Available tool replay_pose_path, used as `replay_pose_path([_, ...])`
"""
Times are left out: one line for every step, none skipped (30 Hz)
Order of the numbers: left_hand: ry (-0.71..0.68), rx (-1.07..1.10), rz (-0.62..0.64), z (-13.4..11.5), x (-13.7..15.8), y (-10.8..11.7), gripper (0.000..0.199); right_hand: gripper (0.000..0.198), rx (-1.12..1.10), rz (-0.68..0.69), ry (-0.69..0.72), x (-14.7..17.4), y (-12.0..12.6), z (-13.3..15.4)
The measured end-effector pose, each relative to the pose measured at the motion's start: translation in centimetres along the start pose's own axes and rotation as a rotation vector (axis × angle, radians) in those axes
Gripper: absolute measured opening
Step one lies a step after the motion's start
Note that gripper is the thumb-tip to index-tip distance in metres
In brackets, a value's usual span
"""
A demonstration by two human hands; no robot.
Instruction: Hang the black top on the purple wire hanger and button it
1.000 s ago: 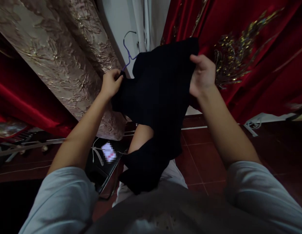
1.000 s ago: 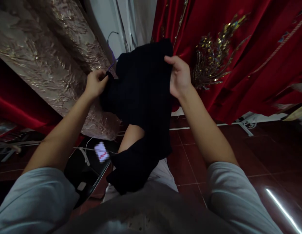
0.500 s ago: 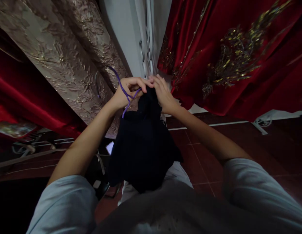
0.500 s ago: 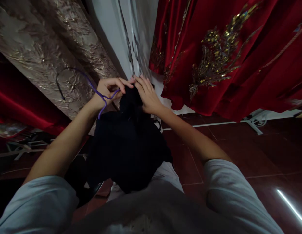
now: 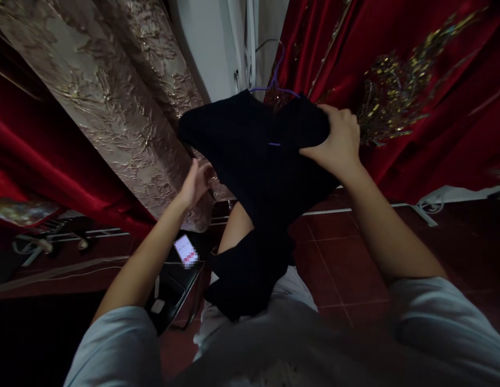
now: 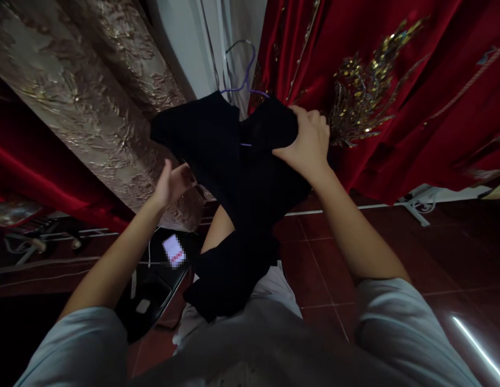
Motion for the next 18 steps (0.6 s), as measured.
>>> replay_pose_path([-0.045, 0.005, -0.037, 0.5, -0.2, -0.6, 0.064, 0.077, -0.023, 0.014, 0.023, -0.8, -0.3, 0.3])
replay_pose_path([-0.095, 0.023, -0.081, 1.0, -0.4, -1.2, 0.06, 0.073, -0.05, 0.028, 0.051, -1.4, -0.6, 0.7])
replay_pose_path([-0.147, 0.049, -0.136, 1.4, -0.5, -1.7, 0.055, 0.069, -0.077, 0.042, 0.079, -1.9, -1.0, 1.0])
replay_pose_path([-0.191, 0.077, -0.198, 1.8, -0.6, -2.2, 0.051, 0.066, -0.098, 0.054, 0.106, -2.3, -1.2, 1.2])
replay_pose_path([-0.215, 0.106, -0.265, 2.2, -0.6, -2.5, 0.046, 0.065, -0.111, 0.064, 0.132, -2.6, -1.3, 1.3])
replay_pose_path([-0.212, 0.13, -0.321, 2.6, -0.5, -2.6, 0.041, 0.066, -0.116, 0.075, 0.156, -2.7, -1.3, 1.2])
replay_pose_path([-0.188, 0.148, -0.366, 3.0, -0.3, -2.5, 0.038, 0.067, -0.117, 0.085, 0.179, -2.8, -1.1, 1.2])
replay_pose_path([-0.152, 0.163, -0.402, 3.3, 0.0, -2.4, 0.035, 0.069, -0.118, 0.094, 0.202, -2.7, -0.7, 1.0])
replay_pose_path([-0.11, 0.174, -0.435, 3.7, 0.3, -2.2, 0.033, 0.072, -0.123, 0.105, 0.225, -2.5, -0.3, 1.0])
replay_pose_path([-0.066, 0.187, -0.468, 3.9, 0.7, -2.0, 0.031, 0.074, -0.132, 0.116, 0.247, -2.2, 0.0, 1.0])
replay_pose_path([-0.028, 0.205, -0.495, 4.2, 1.2, -1.9, 0.029, 0.076, -0.144, 0.119, 0.259, -1.7, 0.3, 1.2])
replay_pose_path([0.003, 0.228, -0.52, 4.3, 1.7, -1.9, 0.027, 0.076, -0.157, 0.111, 0.255, -0.9, 0.2, 1.6])
replay_pose_path([0.024, 0.256, -0.542, 4.5, 2.1, -2.2, 0.025, 0.075, -0.167, 0.09, 0.228, 0.2, -0.1, 2.2])
replay_pose_path([0.034, 0.283, -0.552, 4.6, 2.6, -2.6, 0.024, 0.072, -0.178, 0.057, 0.176, 1.6, -0.9, 3.0])
replay_pose_path([0.04, 0.304, -0.552, 4.7, 3.1, -3.2, 0.024, 0.066, -0.187, 0.019, 0.1, 3.3, -1.9, 4.0])
replay_pose_path([0.046, 0.318, -0.551, 4.9, 3.5, -3.9, 0.024, 0.063, -0.204, -0.025, 0.0, 5.4, -3.2, 5.0])
replay_pose_path([0.058, 0.325, -0.555, 5.2, 4.0, -4.6, 0.025, 0.059, -0.243, -0.055, -0.11, 7.6, -4.7, 6.1])
replay_pose_path([0.077, 0.325, -0.569, 5.6, 4.6, -5.2, 0.025, 0.052, -0.305, -0.052, -0.212, 10.0, -6.2, 7.1])
Point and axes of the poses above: each hand's wrist, its own x-axis away from the middle knuckle, its own y-axis out of the back of the hand, z = x × y, the point moved 2 cm from there along -x, towards the middle knuckle, and after that the axes turned 14 degrees about -z, right-handed, at the moved point
